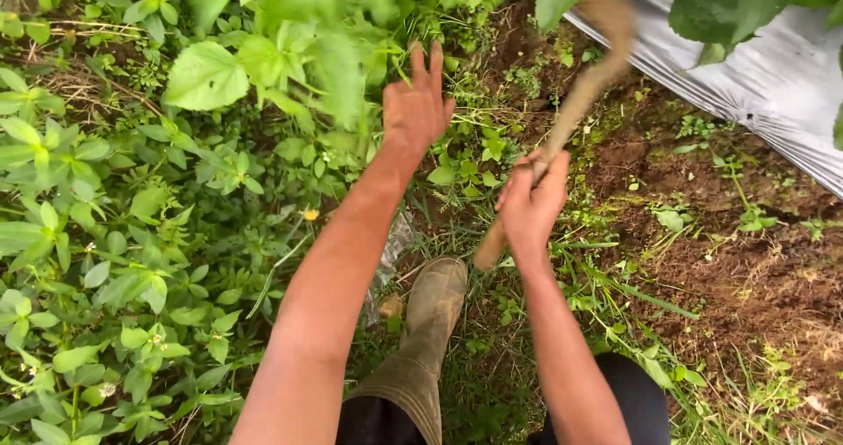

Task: Weeding a garden bed by cutting weeds with a sickle and pulling them out by hand.

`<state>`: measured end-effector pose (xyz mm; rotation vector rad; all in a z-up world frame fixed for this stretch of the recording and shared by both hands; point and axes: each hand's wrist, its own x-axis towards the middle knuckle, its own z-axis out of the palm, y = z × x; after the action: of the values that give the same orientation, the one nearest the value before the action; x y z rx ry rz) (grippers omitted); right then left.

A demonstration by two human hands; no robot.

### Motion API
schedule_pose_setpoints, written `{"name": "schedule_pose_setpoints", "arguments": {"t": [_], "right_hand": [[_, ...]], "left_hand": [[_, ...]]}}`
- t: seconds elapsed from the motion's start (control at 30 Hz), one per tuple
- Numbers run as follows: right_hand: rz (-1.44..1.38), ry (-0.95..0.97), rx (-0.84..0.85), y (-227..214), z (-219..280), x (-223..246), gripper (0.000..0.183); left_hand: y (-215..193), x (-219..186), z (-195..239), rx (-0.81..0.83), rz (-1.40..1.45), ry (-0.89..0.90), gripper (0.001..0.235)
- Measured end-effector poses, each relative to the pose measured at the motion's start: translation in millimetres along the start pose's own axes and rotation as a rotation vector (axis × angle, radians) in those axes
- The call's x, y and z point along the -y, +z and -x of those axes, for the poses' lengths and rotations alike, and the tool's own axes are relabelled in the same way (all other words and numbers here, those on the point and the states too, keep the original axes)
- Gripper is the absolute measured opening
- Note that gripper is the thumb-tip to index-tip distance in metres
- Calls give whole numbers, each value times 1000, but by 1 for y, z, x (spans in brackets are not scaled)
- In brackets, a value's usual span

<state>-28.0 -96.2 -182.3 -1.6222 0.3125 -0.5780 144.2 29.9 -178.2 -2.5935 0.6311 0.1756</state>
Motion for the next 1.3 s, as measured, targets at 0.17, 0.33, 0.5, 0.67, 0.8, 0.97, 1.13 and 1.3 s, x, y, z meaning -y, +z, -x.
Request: {"name": "schedule_pose_setpoints", "arguments": {"t": [0.17, 0.33, 0.5, 0.67, 0.8, 0.97, 1.13, 1.3], "right_hand": [[-60, 48, -66, 29, 15, -77, 45], [577, 404, 380, 21, 8, -14, 21], [291, 137, 93, 24, 5, 6, 14], [-47, -64, -51, 36, 9, -112, 53], [493, 426, 368, 40, -7, -16, 22], [196, 35, 102, 33, -27, 21, 25], [-245, -216, -128, 49, -12, -15, 60], [624, 325, 443, 28, 0, 7, 32]], "left_hand": [[17, 2, 4, 53, 174, -70, 80], [36, -5, 15, 44, 418, -156, 85], [-13, 19, 40, 67, 453, -85, 58], [-3, 19, 36, 54, 451, -67, 53], [-9, 21, 40, 95, 494, -36, 49], [-10, 19, 46, 76, 488, -54, 57], [7, 15, 43, 51, 490, -36, 58], [16, 2, 56, 32, 585, 19, 48]]}}
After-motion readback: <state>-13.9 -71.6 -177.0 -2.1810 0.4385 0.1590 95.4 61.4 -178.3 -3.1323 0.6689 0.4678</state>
